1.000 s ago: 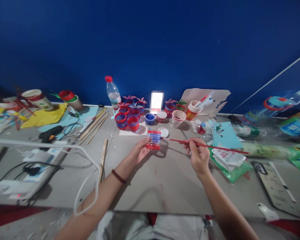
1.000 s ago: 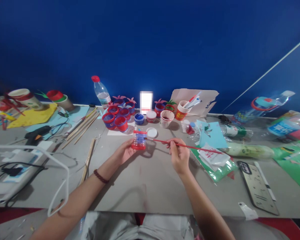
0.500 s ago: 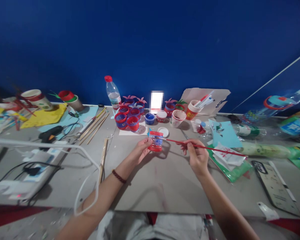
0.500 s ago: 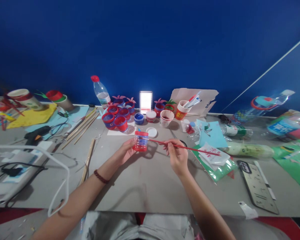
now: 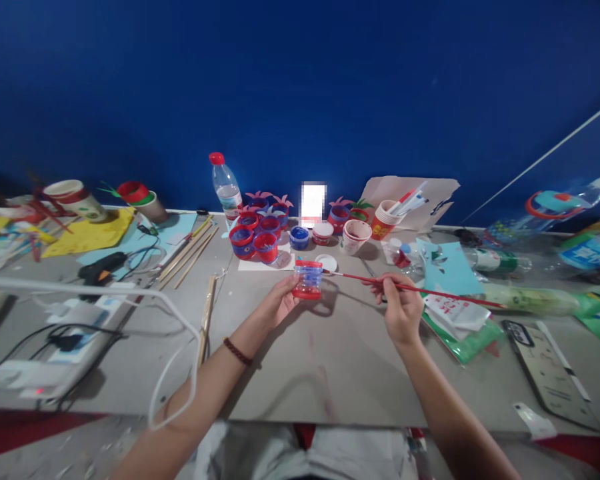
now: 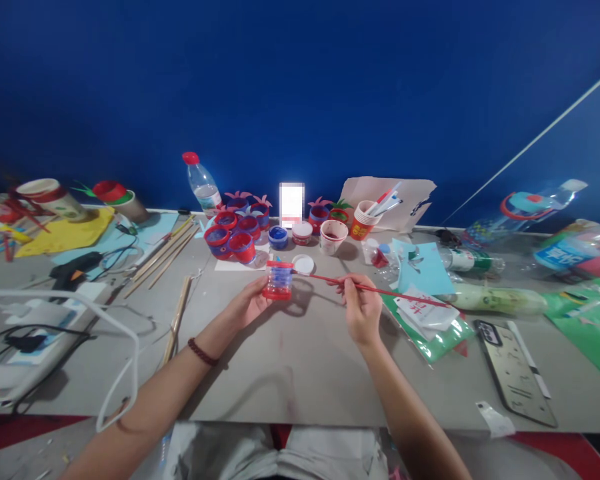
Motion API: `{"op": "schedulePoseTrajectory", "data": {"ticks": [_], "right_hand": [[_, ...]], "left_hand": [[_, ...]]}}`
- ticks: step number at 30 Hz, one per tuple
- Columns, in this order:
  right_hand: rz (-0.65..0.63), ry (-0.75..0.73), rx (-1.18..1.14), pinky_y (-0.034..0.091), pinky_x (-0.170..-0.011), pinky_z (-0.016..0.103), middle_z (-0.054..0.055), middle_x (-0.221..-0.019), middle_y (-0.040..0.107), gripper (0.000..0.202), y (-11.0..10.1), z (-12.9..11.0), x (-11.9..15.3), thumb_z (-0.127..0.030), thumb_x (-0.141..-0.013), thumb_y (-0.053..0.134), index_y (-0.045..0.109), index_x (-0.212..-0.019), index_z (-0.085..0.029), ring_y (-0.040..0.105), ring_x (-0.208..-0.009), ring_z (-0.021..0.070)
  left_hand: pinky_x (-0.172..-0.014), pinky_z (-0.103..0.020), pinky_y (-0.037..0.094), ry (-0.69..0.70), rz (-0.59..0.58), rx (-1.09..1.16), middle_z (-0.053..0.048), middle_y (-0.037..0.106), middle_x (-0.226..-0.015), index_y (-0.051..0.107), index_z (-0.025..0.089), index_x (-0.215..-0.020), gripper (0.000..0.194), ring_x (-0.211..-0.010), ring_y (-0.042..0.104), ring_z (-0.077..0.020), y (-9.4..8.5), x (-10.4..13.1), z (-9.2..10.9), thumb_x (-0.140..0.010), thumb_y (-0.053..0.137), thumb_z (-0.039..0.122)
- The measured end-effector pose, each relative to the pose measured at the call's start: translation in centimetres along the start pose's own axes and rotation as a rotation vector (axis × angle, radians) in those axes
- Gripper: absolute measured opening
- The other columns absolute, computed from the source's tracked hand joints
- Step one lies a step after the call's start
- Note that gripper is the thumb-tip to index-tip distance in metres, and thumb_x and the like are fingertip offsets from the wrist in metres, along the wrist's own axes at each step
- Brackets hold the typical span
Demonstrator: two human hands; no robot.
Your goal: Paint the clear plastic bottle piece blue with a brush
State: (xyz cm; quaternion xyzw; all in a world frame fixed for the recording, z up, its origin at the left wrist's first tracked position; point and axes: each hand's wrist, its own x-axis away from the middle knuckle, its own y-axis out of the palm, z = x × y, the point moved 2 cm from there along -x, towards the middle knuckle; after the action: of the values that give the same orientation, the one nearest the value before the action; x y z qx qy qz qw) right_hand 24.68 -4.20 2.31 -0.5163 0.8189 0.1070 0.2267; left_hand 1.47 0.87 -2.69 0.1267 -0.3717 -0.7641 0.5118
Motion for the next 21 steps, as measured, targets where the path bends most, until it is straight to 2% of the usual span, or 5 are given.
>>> {"op": "schedulePoseTrajectory", "data": {"ticks": [5,9,12,16,21], "right_hand": [[0.017,0.052,-0.128,0.046,-0.045,0.025,0.002,-0.067,0.069,0.02,-0.2,0.9,0.4,-0.039,-0.092,0.062,0.063,-0.084,-0.02,0.06,-0.052,0.0144],[-0.111,0.014,-0.134,0.048,-0.049,0.024,0.0,-0.064,0.066,0.015,0.5,0.2,1.1,-0.033,-0.094,0.06,0.065,-0.086,-0.021,0.06,-0.053,0.0133],[-0.177,-0.057,-0.073,0.049,-0.05,0.024,0.001,-0.066,0.068,0.017,1.0,-0.8,1.3,-0.031,-0.096,0.058,0.066,-0.086,-0.021,0.057,-0.052,0.012],[-0.169,-0.102,0.011,0.048,-0.049,0.023,0.004,-0.072,0.071,0.019,1.0,-1.1,1.1,-0.031,-0.096,0.056,0.066,-0.084,-0.02,0.055,-0.052,0.0116],[-0.112,-0.108,0.048,0.048,-0.047,0.023,0.002,-0.069,0.07,0.02,0.5,-0.6,0.8,-0.033,-0.096,0.057,0.065,-0.084,-0.02,0.054,-0.05,0.0115]], "left_hand": [[-0.096,-0.04,0.054,0.008,-0.022,-0.003,-0.014,0.077,-0.108,0.073,0.011,-0.105,0.031,-0.098,0.074,-0.0269,0.2,0.1,0.1,-0.084,0.074,0.034],[-0.098,-0.039,0.053,0.012,0.017,-0.002,-0.012,0.078,-0.102,0.073,0.011,-0.101,0.028,-0.096,0.073,-0.0253,0.1,0.1,0.0,-0.082,0.077,0.031],[-0.098,-0.039,0.053,0.028,0.028,0.0,-0.011,0.077,-0.105,0.072,0.012,-0.101,0.027,-0.098,0.073,-0.0246,0.0,0.1,-0.1,-0.082,0.078,0.03],[-0.1,-0.039,0.052,0.028,0.02,0.01,-0.011,0.077,-0.104,0.072,0.012,-0.102,0.028,-0.1,0.072,-0.0247,-0.1,0.0,-0.2,-0.082,0.077,0.03],[-0.097,-0.038,0.054,0.022,0.028,0.009,-0.012,0.078,-0.103,0.072,0.012,-0.101,0.029,-0.099,0.073,-0.0253,-0.2,-0.1,-0.1,-0.079,0.079,0.03]]}}
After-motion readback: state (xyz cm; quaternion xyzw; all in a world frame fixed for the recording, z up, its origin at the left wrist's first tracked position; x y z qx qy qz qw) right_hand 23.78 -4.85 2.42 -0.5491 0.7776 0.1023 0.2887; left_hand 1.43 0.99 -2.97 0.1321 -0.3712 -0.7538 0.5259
